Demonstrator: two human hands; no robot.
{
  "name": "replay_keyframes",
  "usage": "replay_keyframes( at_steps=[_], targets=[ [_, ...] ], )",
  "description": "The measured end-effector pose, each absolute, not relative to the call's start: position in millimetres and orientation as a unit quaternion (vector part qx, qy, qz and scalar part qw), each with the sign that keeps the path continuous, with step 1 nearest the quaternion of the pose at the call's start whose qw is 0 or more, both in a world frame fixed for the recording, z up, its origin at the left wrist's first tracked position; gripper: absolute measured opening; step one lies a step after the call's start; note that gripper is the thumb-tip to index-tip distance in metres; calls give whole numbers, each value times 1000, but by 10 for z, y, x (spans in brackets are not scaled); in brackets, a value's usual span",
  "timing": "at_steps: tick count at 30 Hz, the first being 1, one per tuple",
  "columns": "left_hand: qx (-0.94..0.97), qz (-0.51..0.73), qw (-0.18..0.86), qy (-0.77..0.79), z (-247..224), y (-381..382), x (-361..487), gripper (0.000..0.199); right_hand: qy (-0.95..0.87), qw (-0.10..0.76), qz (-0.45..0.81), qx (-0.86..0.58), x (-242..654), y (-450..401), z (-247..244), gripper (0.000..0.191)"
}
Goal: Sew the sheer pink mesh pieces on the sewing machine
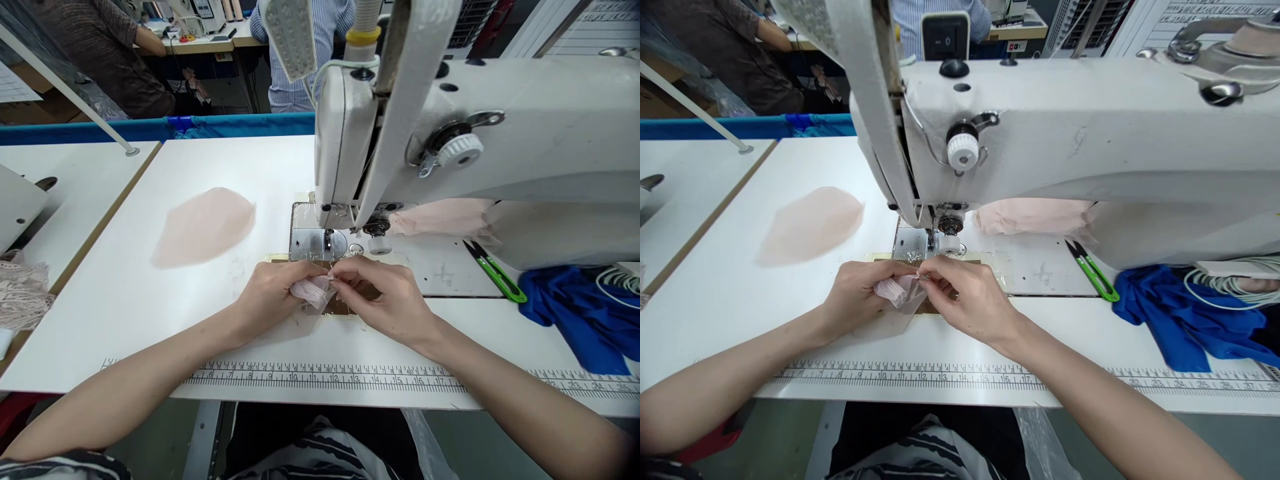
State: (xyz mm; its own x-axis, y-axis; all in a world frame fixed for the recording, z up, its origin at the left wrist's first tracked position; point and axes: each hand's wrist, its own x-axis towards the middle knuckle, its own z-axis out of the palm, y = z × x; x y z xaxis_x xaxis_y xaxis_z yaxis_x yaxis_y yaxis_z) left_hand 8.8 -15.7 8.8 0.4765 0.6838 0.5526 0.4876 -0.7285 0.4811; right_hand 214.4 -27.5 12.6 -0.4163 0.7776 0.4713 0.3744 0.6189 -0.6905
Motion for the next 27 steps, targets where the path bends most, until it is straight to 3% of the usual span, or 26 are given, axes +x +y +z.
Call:
replay_keyframes(
  at_steps=[6, 11, 14, 18, 22, 27],
  targets=[
    [860, 390, 42, 326, 55, -146, 72, 9, -826, 421, 181, -328, 2153, -258, 115, 10],
    [868, 400, 14, 294, 46, -159, 85, 10, -858, 440, 0, -263, 2201, -245, 81, 12],
    [876, 405, 33, 260, 51, -177, 94, 20, -885, 410, -128, -179, 2246, -254, 115, 13],
    [881, 404, 44, 244, 67, -209, 93, 14, -905, 343, -224, -118, 2301, -275, 207, 12],
    [870, 392, 93, 283, 122, -242, 92, 6, -908, 342, -207, -125, 2331, -277, 214, 18],
    [835, 266, 262, 404, 143, -233, 112, 12, -904, 356, -40, -235, 2269, -264, 80, 16]
  ],
)
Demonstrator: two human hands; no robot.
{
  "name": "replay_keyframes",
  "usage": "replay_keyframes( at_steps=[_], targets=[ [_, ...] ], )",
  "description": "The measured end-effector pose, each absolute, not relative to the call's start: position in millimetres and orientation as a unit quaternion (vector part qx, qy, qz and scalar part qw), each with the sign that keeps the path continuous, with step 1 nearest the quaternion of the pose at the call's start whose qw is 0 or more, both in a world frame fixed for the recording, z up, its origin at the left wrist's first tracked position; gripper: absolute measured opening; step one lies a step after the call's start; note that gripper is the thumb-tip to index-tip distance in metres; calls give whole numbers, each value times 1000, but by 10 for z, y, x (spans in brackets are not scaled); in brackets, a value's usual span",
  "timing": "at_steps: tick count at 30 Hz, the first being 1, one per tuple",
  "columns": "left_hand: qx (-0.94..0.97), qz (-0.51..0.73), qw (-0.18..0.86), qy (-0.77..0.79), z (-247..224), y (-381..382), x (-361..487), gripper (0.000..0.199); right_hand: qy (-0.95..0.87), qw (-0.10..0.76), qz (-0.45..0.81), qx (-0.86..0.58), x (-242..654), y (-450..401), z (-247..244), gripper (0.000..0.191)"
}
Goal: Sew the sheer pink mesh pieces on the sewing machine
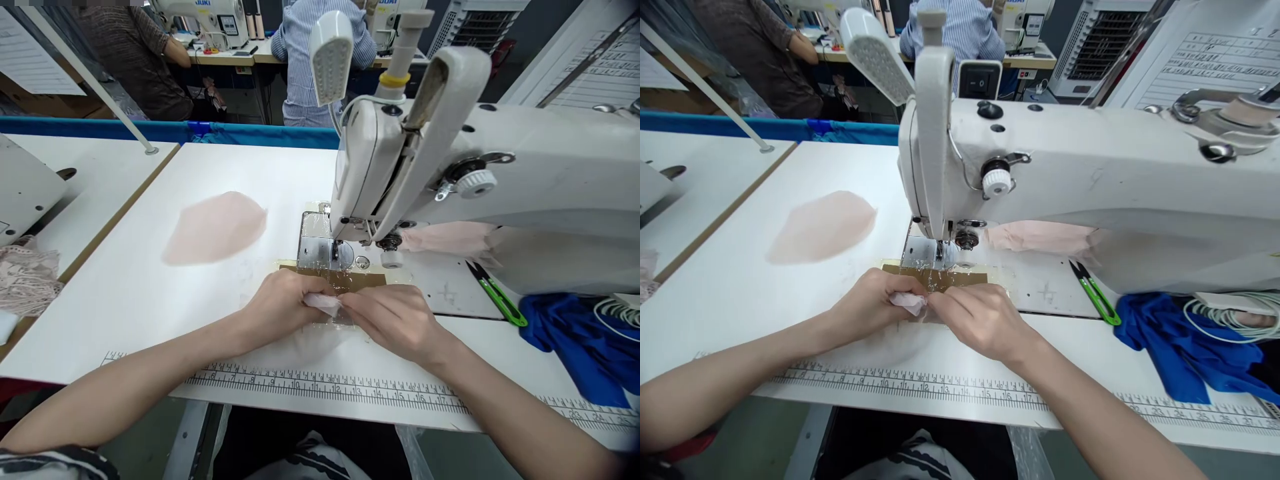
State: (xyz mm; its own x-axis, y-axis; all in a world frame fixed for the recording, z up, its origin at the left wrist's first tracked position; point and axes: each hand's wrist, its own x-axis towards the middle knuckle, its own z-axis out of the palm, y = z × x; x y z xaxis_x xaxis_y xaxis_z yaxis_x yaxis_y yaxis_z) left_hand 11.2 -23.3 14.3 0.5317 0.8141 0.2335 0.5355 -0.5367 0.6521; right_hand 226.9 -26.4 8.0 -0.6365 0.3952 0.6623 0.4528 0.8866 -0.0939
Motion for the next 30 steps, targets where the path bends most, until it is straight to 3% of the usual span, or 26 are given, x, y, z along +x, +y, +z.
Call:
replay_keyframes(
  at_steps=[7, 11, 13, 19, 25, 30],
  targets=[
    [835, 218, 129, 488, -14, -235, 174, 20, -861, 323, 123, -372, 2158, -192, -18, 16],
    [835, 241, 50, 491, 6, -233, 189, 59, -837, 287, 125, -449, 2147, -123, -32, 17],
    [844, 263, -20, 467, 29, -240, 191, 68, -822, 283, 129, -477, 2145, -101, -35, 14],
    [885, 232, -203, 348, 45, -342, 195, 21, -800, 297, 156, -497, 2139, -64, -53, 15],
    [909, 183, -203, 313, 33, -406, 204, 28, -790, 313, 163, -502, 2130, -19, -75, 16],
    [910, 178, -176, 332, 53, -354, 192, 25, -802, 305, 94, -505, 2183, 3, -53, 15]
  ],
)
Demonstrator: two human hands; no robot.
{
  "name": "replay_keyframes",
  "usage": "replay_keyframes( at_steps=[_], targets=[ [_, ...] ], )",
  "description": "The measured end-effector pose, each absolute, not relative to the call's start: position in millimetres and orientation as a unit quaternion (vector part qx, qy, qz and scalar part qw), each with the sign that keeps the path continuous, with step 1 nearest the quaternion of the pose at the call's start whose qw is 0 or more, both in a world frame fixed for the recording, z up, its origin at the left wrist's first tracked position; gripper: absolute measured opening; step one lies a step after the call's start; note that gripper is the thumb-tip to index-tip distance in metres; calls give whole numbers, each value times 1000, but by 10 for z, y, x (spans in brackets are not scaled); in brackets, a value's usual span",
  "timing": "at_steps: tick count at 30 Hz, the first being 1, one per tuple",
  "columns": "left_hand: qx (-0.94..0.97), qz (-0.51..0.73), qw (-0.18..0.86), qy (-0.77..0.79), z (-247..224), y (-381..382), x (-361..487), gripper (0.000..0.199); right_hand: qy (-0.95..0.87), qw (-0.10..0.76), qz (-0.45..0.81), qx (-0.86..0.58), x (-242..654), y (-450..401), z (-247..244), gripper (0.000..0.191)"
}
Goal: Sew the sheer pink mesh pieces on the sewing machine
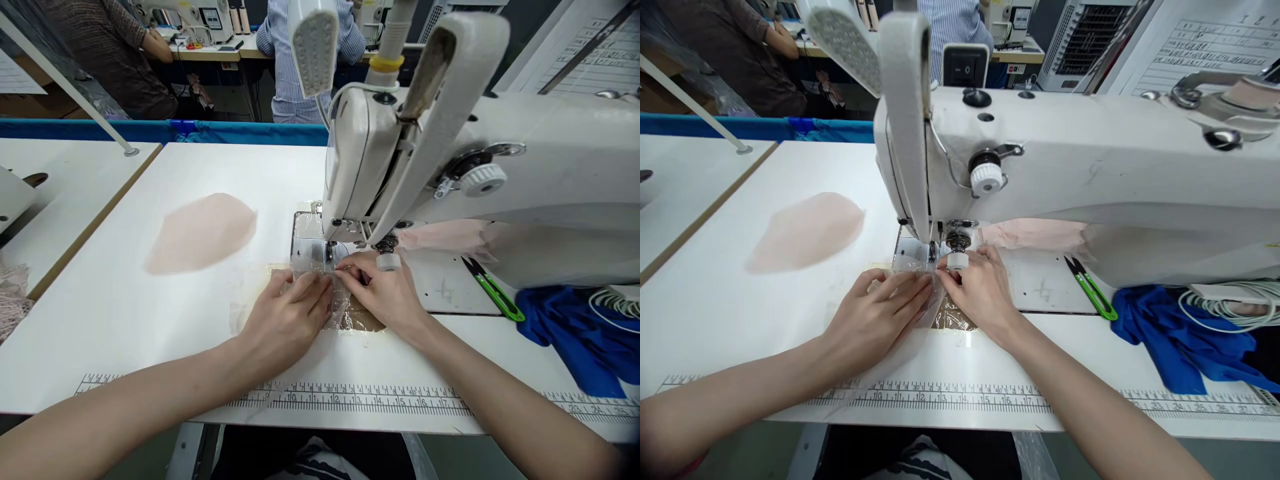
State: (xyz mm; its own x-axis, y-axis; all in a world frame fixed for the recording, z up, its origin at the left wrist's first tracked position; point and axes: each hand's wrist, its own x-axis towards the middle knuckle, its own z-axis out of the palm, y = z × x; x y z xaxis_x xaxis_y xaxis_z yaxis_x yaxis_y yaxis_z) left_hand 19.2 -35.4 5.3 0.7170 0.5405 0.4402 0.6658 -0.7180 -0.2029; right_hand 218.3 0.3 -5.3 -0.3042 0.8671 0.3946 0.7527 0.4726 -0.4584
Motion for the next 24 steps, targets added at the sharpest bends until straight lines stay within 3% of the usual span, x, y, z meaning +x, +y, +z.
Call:
replay_keyframes(
  at_steps=[8, 13, 24],
  targets=[
    [-921, -190, 140, -310, 42, -210, 131, 27, -872, 235, -29, -428, 2247, -95, -49, 36],
    [-928, -178, 116, -307, 10, -186, 112, 30, -883, 212, -94, -409, 2266, -114, -28, 34],
    [-928, -185, 77, -315, -37, -74, 94, 32, -884, 211, -112, -403, 2233, -118, -27, 34]
  ],
)
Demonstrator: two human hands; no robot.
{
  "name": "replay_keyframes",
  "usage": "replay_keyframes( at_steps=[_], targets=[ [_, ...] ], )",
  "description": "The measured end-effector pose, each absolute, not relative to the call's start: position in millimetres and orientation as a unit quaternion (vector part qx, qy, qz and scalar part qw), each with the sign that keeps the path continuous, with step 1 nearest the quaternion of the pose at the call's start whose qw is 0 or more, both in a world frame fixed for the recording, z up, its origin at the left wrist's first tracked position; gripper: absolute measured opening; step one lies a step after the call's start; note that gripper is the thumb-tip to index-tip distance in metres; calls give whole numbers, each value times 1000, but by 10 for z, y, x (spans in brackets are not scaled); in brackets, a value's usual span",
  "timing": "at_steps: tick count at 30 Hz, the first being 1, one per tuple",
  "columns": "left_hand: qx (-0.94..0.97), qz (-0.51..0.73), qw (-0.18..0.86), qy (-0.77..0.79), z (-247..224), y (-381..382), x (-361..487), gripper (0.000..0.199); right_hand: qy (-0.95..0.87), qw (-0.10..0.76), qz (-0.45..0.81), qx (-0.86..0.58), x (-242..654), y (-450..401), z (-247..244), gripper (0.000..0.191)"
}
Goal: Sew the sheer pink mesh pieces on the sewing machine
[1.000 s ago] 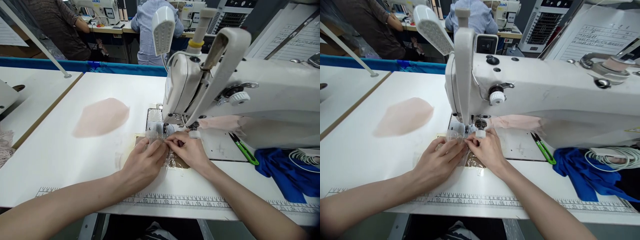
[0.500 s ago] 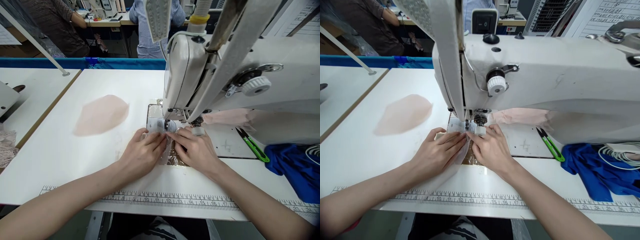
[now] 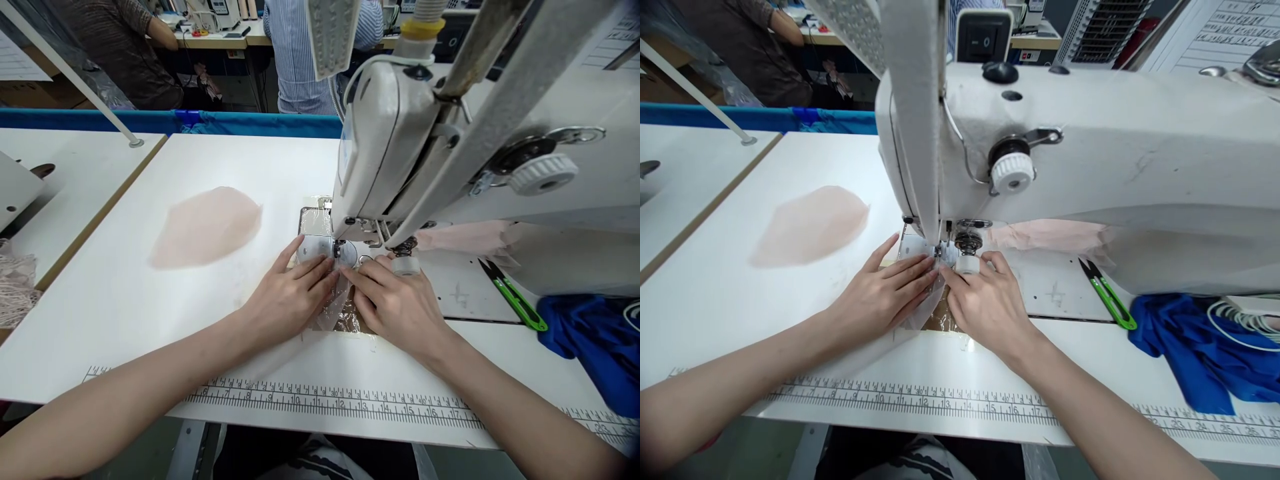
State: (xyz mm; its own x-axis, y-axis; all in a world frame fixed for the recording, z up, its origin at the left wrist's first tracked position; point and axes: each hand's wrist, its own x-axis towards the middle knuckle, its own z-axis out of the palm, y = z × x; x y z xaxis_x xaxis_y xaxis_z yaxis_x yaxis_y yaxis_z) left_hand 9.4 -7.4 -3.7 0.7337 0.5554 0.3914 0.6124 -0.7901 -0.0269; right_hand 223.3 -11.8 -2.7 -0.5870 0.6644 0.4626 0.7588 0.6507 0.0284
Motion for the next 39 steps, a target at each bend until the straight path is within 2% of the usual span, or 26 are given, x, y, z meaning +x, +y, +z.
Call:
replay_keyframes(
  at_steps=[39],
  targets=[
    [-920, -213, 101, -313, -123, 1, 96, 32, -880, 193, -128, -415, 2207, -113, -31, 35]
  ],
)
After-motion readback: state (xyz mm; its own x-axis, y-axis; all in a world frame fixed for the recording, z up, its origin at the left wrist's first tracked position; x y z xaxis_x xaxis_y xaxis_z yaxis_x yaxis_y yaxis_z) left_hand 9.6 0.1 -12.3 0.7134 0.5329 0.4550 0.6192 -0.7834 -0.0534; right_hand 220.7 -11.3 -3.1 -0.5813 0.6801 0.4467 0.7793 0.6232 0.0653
